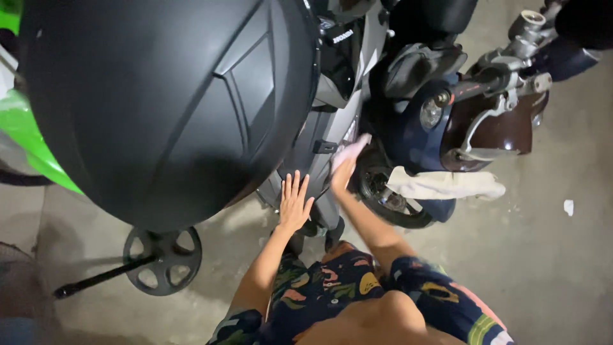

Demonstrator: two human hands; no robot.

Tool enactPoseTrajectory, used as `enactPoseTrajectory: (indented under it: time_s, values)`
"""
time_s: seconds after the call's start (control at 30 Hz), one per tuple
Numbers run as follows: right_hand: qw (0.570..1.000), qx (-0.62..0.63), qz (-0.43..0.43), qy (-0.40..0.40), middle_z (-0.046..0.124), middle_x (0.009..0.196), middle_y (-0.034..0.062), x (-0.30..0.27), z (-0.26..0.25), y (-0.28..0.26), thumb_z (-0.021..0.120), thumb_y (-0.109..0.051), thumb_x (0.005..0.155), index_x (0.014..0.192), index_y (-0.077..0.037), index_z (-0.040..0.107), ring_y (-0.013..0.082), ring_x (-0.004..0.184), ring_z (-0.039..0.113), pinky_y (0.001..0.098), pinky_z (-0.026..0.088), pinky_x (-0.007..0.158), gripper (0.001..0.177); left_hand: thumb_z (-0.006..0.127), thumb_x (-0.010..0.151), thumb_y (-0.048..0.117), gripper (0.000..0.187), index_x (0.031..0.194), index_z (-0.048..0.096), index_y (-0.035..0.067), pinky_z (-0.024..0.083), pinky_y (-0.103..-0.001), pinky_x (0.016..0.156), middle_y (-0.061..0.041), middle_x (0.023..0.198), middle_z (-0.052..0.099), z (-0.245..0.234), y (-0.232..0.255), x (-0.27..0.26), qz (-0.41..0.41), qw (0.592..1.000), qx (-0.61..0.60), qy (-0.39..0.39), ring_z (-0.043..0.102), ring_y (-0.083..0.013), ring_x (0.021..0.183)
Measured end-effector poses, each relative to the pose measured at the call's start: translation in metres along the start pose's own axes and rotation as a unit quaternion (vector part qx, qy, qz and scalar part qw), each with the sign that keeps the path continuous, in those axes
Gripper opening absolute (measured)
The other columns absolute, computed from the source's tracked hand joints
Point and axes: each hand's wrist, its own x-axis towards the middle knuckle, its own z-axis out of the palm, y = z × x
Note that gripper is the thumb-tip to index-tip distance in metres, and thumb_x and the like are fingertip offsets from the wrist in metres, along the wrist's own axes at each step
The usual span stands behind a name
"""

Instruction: The person wipes the seat, handlebars, and front fairing of a motorcycle with a pink cloth, then wipes the cage and motor housing of a standing fan. The person uses the cloth to rub each surface in a repetitive wiping motion.

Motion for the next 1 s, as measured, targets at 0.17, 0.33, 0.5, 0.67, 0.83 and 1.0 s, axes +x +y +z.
enactPoseTrajectory:
  time_s: [0.17, 0.33, 0.5, 0.67, 0.83, 1.0]
  values:
    - [0.994, 0.003, 0.09, -0.055, 0.015, 0.156, 0.0475, -0.125, 0.024, 0.046, 0.026, -0.014, 0.115, 0.155, 0.018, 0.017, 0.0503, 0.15, 0.018, 0.053, 0.005, 0.128, 0.053, 0.051, 0.099, 0.034, 0.066, 0.16, 0.033, 0.013, 0.011, -0.053, 0.125, -0.017, 0.169, 0.019, -0.004, -0.001, -0.002, 0.002, 1.0, -0.029, 0.004, 0.016, -0.0404, 0.154]
    - [0.998, -0.014, 0.069, -0.009, 0.011, 0.166, 0.0264, -0.023, -0.019, -0.042, 0.027, -0.03, 0.115, 0.163, -0.001, 0.013, 0.0309, 0.155, 0.015, 0.0418, 0.006, 0.13, 0.058, 0.051, 0.1, 0.032, 0.066, 0.16, 0.031, 0.012, 0.011, -0.051, 0.126, -0.017, 0.169, 0.018, -0.01, -0.006, -0.01, 0.001, 0.998, -0.057, 0.029, 0.017, -0.0371, 0.155]
    - [0.98, 0.032, 0.198, 0.006, 0.04, 0.16, 0.0182, 0.009, -0.042, -0.171, 0.024, -0.057, 0.109, 0.161, -0.018, 0.032, 0.0318, 0.146, 0.042, 0.0431, 0.019, 0.129, 0.065, 0.055, 0.1, 0.033, 0.075, 0.159, 0.023, -0.001, 0.016, -0.052, 0.125, -0.029, 0.166, 0.011, -0.001, -0.032, -0.044, -0.074, 0.988, -0.102, 0.091, 0.017, -0.0452, 0.152]
    - [0.972, -0.175, 0.034, 0.15, 0.04, 0.149, 0.0416, -0.055, 0.03, 0.099, 0.042, -0.023, 0.115, 0.145, 0.012, 0.047, 0.039, 0.143, 0.045, 0.0485, 0.022, 0.126, 0.047, 0.046, 0.108, 0.034, 0.073, 0.164, 0.011, 0.004, 0.007, -0.052, 0.125, -0.021, 0.17, -0.001, -0.008, -0.071, -0.071, -0.138, 0.963, -0.233, -0.003, 0.004, -0.0409, 0.155]
    - [0.876, 0.163, 0.418, 0.178, 0.021, 0.159, 0.0283, -0.153, 0.039, -0.109, 0.036, -0.057, 0.101, 0.154, 0.001, 0.023, 0.0457, 0.149, 0.027, 0.0556, 0.016, 0.125, 0.08, 0.048, 0.107, 0.031, 0.069, 0.163, 0.018, 0.004, 0.014, -0.054, 0.125, -0.02, 0.17, 0.008, -0.035, -0.094, -0.083, -0.096, 0.969, -0.226, -0.03, 0.014, -0.0407, 0.155]
    - [0.662, 0.399, 0.621, 0.128, -0.015, 0.17, 0.0126, -0.181, 0.034, -0.095, 0.04, -0.095, 0.075, 0.163, -0.02, -0.009, 0.0459, 0.154, -0.009, 0.0652, -0.01, 0.123, 0.125, 0.046, 0.106, 0.033, 0.071, 0.164, 0.015, 0.005, 0.011, -0.051, 0.126, -0.019, 0.171, 0.005, -0.04, -0.124, -0.101, -0.118, 0.961, -0.249, 0.004, 0.01, -0.0386, 0.156]
